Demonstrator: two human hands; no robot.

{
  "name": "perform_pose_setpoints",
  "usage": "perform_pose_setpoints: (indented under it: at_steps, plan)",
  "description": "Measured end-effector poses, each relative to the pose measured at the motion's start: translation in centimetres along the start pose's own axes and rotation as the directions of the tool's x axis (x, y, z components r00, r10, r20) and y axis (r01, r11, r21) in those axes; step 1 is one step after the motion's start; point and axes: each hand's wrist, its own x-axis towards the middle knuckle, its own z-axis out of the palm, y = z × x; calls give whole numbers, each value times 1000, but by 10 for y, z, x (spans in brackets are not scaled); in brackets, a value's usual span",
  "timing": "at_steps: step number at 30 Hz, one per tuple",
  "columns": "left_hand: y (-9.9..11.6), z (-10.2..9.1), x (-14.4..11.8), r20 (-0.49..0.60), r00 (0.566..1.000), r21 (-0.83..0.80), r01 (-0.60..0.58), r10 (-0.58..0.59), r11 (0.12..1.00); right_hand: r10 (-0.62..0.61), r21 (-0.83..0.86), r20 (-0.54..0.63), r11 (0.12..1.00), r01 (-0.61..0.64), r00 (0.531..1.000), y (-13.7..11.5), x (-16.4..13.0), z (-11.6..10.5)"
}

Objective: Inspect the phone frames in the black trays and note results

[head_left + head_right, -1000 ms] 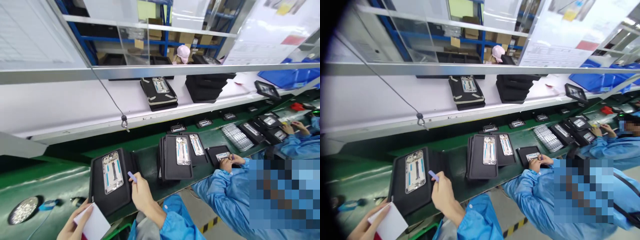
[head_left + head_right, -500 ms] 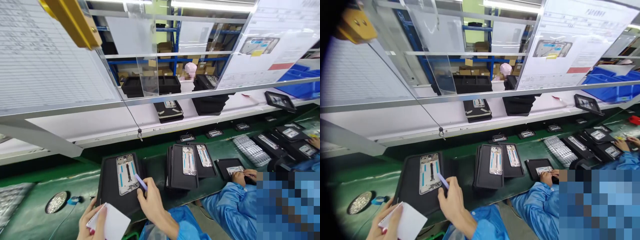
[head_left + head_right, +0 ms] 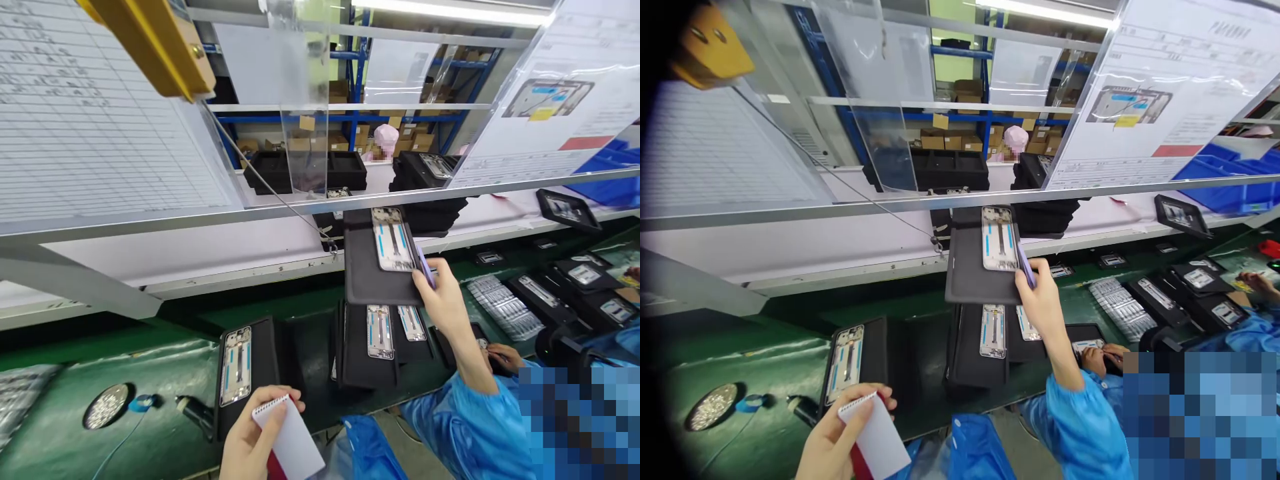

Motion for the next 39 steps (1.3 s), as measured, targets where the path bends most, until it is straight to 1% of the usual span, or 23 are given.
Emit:
perform_pose_setpoints:
  at_steps: [2,4,7,9,11,12,14,16,17,18,19,20,21,22,23,24,25,26,29,31,33,37,39]
  plan:
    - [0,0,1,-29,999,-20,20,-21,1000,-5,-10,28,1000,5,1000,-7,46,18]
    - [-2,1,1,-61,998,-33,30,-32,999,-19,-11,49,1000,19,999,-18,90,41]
    - [-4,2,0,-108,993,-60,51,-57,997,-17,-11,63,1000,18,998,-38,145,74]
    - [-3,2,0,-139,988,-95,62,-75,994,-24,-3,55,1000,24,998,-49,167,87]
    - [-1,0,1,-167,983,-119,60,-79,991,-54,23,38,998,53,998,-55,172,91]
    - [0,-1,1,-178,981,-125,57,-79,990,-72,42,30,997,71,997,-55,166,90]
    - [3,-4,4,-190,979,-133,49,-74,990,-101,88,30,991,98,994,-52,136,87]
    - [6,-7,9,-184,981,-135,33,-58,990,-103,148,80,985,91,991,-47,87,85]
    - [7,-8,13,-165,985,-136,26,-49,990,-107,203,139,976,78,984,-45,58,86]
    - [8,-10,16,-138,990,-137,20,-40,990,-102,339,218,940,23,971,-44,29,88]
    - [9,-13,20,-108,994,-141,15,-30,990,-86,430,330,900,-69,940,-44,0,90]
    - [10,-16,24,-76,997,-145,13,-24,989,-74,475,453,863,-170,889,-46,-26,93]
    - [12,-19,28,-45,999,-146,13,-20,989,-71,489,572,829,-271,817,-49,-49,97]
    - [13,-22,30,-19,1000,-143,14,-16,990,-72,488,664,795,-359,744,-53,-69,102]
    - [15,-25,32,3,1000,-135,11,-11,991,-78,481,730,764,-429,679,-58,-84,107]
    - [18,-29,33,23,1000,-121,5,-2,993,-89,482,766,735,-477,637,-62,-96,112]
    - [20,-32,33,44,999,-103,-7,12,995,-103,494,778,710,-502,620,-67,-104,117]
    - [22,-36,32,61,998,-81,-26,31,996,-119,515,773,692,-506,623,-71,-110,121]
    - [27,-46,30,83,994,-14,-75,76,997,-166,589,716,665,-459,678,-83,-118,131]
    - [30,-53,29,79,994,19,-74,73,997,-181,624,683,648,-437,707,-90,-121,134]
    - [33,-58,29,69,995,34,-71,68,997,-177,654,637,640,-404,750,-96,-126,137]
    - [38,-64,28,39,995,32,-97,96,995,-187,671,497,702,-239,847,-106,-139,141]
    - [41,-65,28,24,992,37,-121,120,992,-228,683,448,711,-166,864,-108,-144,143]
